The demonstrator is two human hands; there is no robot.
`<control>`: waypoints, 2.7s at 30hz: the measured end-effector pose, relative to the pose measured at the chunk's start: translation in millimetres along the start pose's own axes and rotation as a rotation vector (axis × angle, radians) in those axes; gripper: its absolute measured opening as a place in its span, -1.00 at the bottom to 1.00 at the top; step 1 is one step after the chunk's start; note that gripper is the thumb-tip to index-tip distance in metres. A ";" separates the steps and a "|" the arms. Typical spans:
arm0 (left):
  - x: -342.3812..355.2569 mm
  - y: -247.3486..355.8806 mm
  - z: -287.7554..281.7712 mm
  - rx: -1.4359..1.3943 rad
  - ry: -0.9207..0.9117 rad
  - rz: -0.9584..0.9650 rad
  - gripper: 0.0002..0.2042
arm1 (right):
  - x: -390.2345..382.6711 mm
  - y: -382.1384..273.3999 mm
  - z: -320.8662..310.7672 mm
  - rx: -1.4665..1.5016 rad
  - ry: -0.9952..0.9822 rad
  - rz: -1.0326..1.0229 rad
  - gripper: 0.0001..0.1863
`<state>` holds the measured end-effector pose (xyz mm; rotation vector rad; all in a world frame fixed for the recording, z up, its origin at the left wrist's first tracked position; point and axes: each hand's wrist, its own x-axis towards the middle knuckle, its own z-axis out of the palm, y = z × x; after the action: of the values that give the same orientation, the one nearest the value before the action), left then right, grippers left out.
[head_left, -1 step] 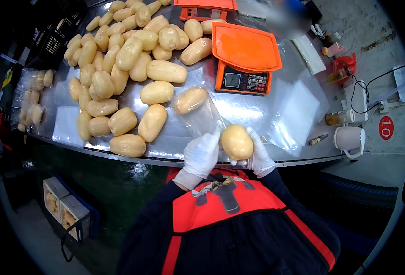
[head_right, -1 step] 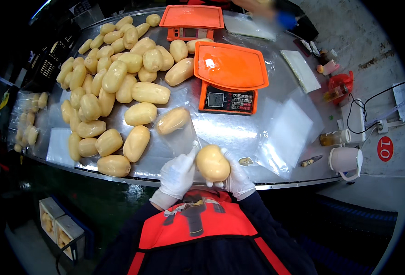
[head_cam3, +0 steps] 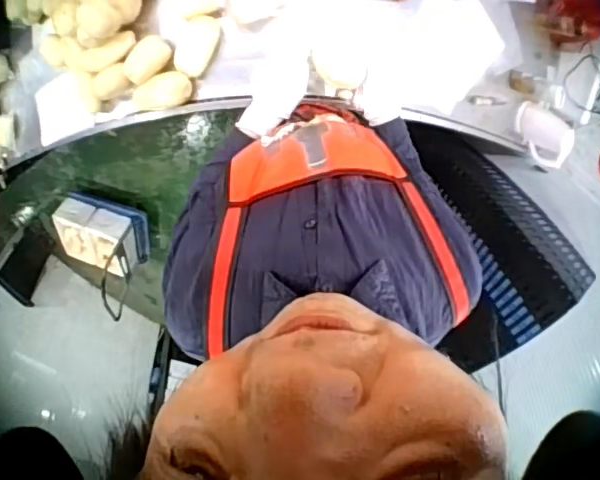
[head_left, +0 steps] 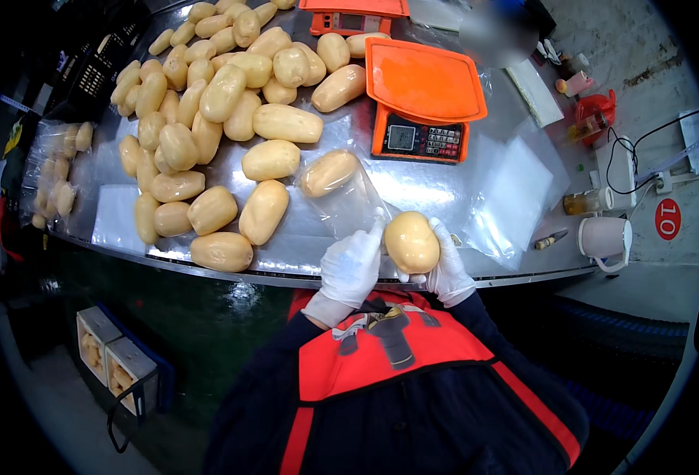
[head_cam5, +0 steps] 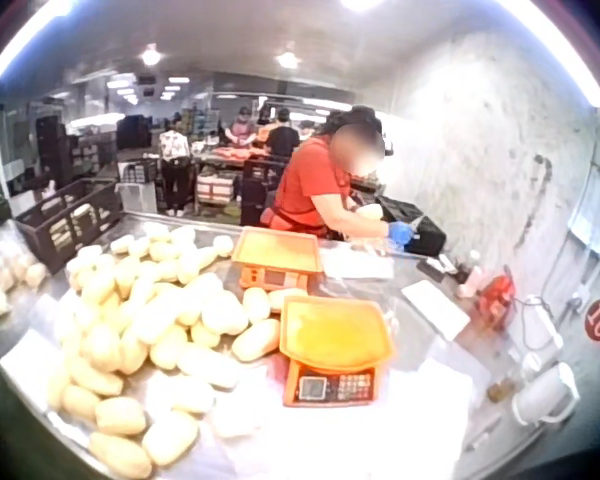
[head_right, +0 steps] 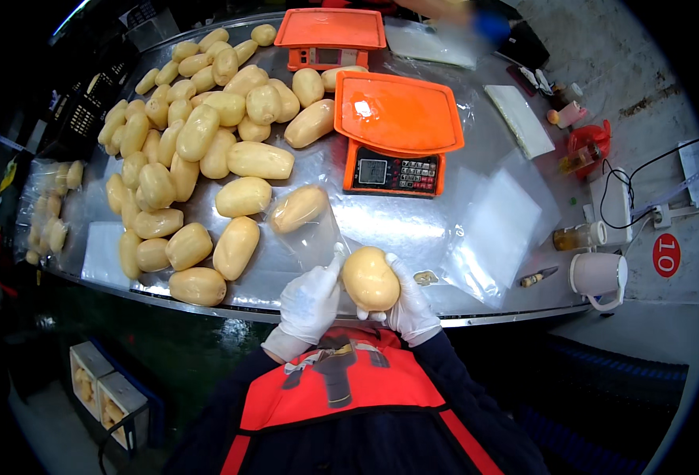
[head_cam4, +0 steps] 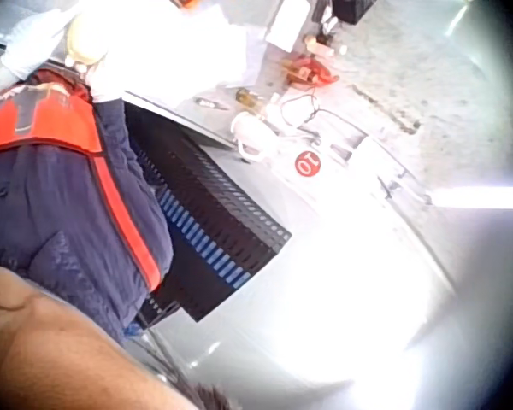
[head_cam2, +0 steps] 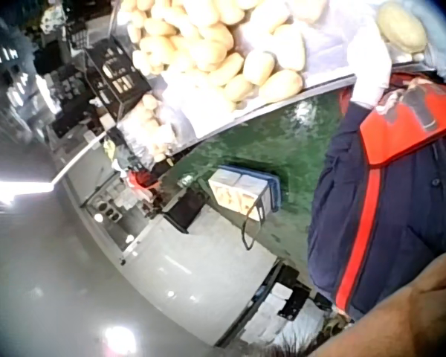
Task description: The person places peeled potatoes into plastic bags, weighs them on a digital scale, and places the sealed bags into a crate. The process is repeated continuously with multiple potatoes.
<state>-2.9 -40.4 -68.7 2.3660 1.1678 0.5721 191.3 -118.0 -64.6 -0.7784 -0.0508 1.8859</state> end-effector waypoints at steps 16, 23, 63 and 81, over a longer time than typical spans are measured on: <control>23.8 40.7 -20.6 0.129 -0.110 0.004 -0.45 | 10.5 -19.5 -7.6 -0.311 0.200 0.020 -0.29; 23.8 41.1 -18.2 0.123 -0.016 0.020 -0.41 | 1.9 -16.9 4.8 -0.281 0.131 -0.122 -0.35; 47.4 -49.2 -111.6 -0.950 0.356 -0.428 -0.58 | 5.6 -73.6 63.7 -1.591 0.261 -0.698 -0.39; 47.9 -140.4 -173.3 -1.176 0.075 -0.241 -0.42 | 121.8 -14.9 135.3 -1.120 0.139 -0.594 -0.91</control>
<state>-158.1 110.1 4.0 1.1953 0.7648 0.9258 101.7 32.2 -12.1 -1.4206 -1.1887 1.1166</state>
